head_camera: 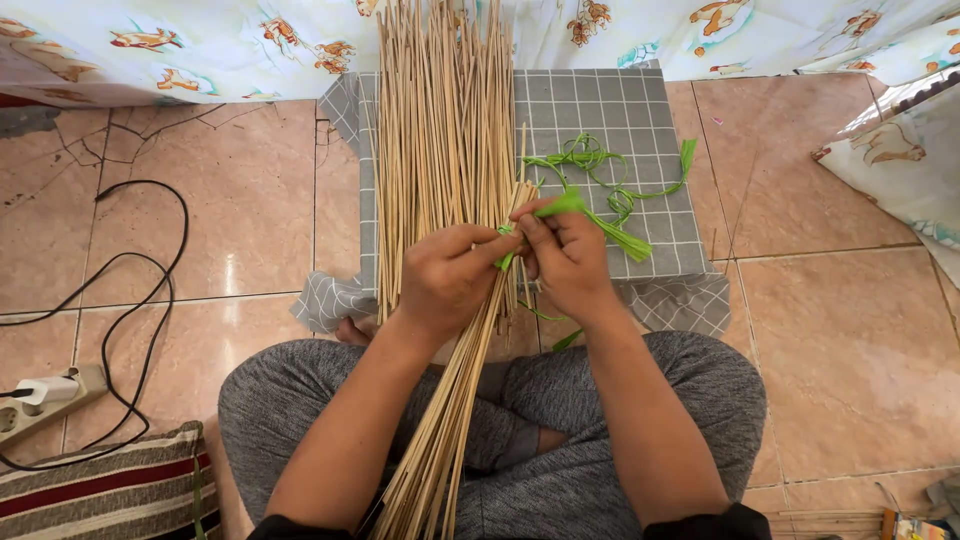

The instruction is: Gathering thin bamboo sticks into bundles and tying them securely with green plastic strips.

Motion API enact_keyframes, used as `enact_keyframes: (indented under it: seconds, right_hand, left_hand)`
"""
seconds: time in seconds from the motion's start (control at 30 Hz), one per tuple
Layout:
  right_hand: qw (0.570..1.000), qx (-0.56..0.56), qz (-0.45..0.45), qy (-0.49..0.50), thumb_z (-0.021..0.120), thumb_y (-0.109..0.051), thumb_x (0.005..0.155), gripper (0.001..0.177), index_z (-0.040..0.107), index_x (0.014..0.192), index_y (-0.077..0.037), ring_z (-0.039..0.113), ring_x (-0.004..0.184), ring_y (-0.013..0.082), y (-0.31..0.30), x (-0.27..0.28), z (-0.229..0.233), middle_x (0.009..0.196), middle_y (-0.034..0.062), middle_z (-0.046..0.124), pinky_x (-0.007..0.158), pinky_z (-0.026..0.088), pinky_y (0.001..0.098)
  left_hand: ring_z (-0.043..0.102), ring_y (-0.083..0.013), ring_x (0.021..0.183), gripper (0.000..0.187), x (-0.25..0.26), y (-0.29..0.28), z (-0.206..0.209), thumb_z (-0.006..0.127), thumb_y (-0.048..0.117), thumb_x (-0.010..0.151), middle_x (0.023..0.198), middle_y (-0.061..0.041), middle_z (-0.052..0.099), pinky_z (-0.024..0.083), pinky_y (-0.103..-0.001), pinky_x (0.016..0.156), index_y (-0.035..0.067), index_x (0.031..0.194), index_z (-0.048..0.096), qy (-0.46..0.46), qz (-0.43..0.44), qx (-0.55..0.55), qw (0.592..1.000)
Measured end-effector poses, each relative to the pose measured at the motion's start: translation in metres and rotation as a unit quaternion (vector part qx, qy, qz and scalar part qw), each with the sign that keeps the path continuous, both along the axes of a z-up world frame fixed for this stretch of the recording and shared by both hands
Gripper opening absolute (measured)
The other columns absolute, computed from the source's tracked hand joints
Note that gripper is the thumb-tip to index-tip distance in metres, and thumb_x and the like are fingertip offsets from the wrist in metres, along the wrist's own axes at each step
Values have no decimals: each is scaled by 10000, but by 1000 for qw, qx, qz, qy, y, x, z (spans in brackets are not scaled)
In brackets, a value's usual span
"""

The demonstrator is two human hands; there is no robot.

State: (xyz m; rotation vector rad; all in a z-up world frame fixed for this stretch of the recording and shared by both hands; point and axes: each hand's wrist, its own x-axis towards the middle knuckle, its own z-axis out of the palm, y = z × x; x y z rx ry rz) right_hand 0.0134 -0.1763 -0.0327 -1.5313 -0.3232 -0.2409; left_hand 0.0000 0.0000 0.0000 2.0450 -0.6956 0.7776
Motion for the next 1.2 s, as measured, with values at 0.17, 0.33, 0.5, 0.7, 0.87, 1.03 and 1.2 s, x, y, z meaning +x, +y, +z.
enact_keyframes:
  seconds: [0.17,0.33,0.5,0.7,0.87,1.03,1.2]
  right_hand:
    - [998,-11,14,54,556,-30,1059,459,397,1484,35,515,471,126,2,-5,25,660,126,615,447,454,256]
    - [989,-137,-39,30,478,-67,1098,474,370,1554,3,622,525,207,3,-19,36,633,158,652,552,558,350]
    - [986,-115,-105,-63,532,-18,1049,348,560,1395,1,685,573,212,4,-34,29,757,148,720,544,568,319]
    - [946,-185,-140,-228,862,-63,817,383,714,1151,54,708,749,251,12,-43,35,1172,187,603,679,655,384]
    - [913,-237,-223,-247,866,-34,848,189,807,1023,3,741,826,312,21,-44,29,926,105,694,968,570,502]
    - [891,-263,-253,-271,808,-12,908,67,792,962,25,736,814,320,20,-44,40,874,94,694,1013,548,560]
    - [935,-331,-77,-98,622,-124,1036,143,668,939,-30,700,876,353,7,-50,59,884,71,595,900,558,518]
  left_hand:
    - [638,-168,710,75,8,0,7,721,111,916,877,16,650,547,-295,625,156,951,768,-115,20,139,983]
    - [672,-291,804,97,1,3,8,710,89,876,912,-65,612,569,-392,669,52,962,733,15,-31,154,987]
    - [629,-334,823,290,-3,5,14,541,163,1042,893,-99,530,519,-434,743,6,841,678,326,-188,-58,925]
    - [521,-131,891,268,-8,0,-12,619,167,1042,867,-25,503,444,-326,814,45,815,692,414,-225,-321,821]
    - [564,-92,861,228,-12,-8,-12,681,150,1005,853,-38,597,496,-286,789,32,816,731,422,-161,-367,813]
    - [577,-100,863,188,-9,-12,-10,715,142,983,863,-80,625,504,-302,759,30,838,753,391,-122,-363,837]
    - [582,-82,816,198,-9,-8,-14,736,173,973,868,-76,608,513,-261,712,31,837,760,378,-108,-350,850]
